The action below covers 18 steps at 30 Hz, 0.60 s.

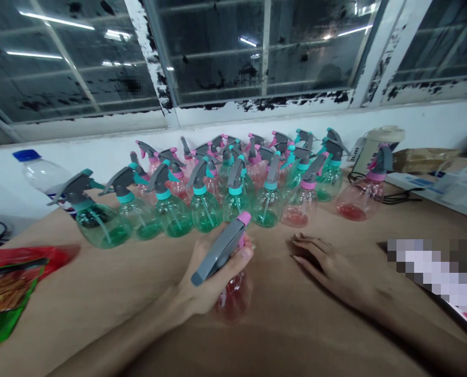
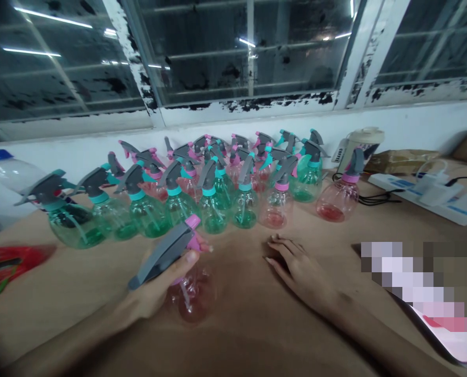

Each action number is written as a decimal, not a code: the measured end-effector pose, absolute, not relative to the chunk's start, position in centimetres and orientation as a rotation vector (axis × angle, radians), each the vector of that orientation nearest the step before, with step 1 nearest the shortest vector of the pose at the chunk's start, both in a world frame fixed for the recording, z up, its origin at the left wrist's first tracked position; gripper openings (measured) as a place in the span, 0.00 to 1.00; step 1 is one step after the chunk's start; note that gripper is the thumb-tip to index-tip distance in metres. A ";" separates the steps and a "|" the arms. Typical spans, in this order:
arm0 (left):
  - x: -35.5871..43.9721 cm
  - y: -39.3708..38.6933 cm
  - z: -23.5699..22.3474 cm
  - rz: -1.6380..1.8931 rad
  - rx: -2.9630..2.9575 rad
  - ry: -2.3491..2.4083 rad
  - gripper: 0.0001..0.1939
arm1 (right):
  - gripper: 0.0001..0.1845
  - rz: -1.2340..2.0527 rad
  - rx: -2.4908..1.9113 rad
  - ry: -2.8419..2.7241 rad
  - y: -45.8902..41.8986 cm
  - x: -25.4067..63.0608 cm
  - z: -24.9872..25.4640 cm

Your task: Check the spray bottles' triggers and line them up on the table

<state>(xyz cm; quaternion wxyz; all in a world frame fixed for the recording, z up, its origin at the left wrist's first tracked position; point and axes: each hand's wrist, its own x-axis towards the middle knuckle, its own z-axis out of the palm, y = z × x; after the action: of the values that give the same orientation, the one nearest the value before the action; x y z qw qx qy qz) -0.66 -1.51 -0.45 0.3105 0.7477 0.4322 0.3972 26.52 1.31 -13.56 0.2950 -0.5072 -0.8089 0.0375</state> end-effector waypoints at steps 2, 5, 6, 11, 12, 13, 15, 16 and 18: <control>-0.8 -1.5 -0.5 1.023 1.967 1.163 0.06 | 0.19 0.106 -1.352 -2.160 1.3 26.5 -13.6; -0.9 -1.5 -0.5 1.000 1.985 1.177 0.07 | 0.19 0.116 -1.369 -2.166 1.3 26.5 -13.6; -0.9 -1.5 -0.5 1.001 1.994 1.176 0.06 | 0.19 0.117 -1.374 -2.164 1.2 26.5 -13.5; -0.6 -1.3 -0.3 1.035 2.011 1.248 0.09 | 0.18 0.105 -1.370 -2.148 1.2 26.5 -13.5; -0.5 -1.3 -0.3 1.042 2.020 1.261 0.09 | 0.18 0.106 -1.368 -2.148 1.2 26.5 -13.5; -0.5 -1.3 -0.3 1.051 2.031 1.265 0.09 | 0.18 0.106 -1.368 -2.147 1.2 26.5 -13.5; -0.3 -1.4 -0.3 1.047 2.052 1.243 0.10 | 0.18 0.104 -1.369 -2.147 1.2 26.6 -13.6; -0.2 -1.4 -0.4 1.042 2.057 1.229 0.10 | 0.18 0.101 -1.369 -2.150 1.3 26.6 -13.7; -0.2 -1.5 -0.4 1.048 2.052 1.213 0.10 | 0.19 0.099 -1.366 -2.162 1.3 26.6 -13.7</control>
<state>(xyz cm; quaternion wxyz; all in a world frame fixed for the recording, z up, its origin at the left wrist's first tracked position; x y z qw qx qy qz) -0.17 -1.54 -0.39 0.2655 0.7597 0.4492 0.3881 26.61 1.25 -13.71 0.2872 -0.5114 -0.8091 0.0372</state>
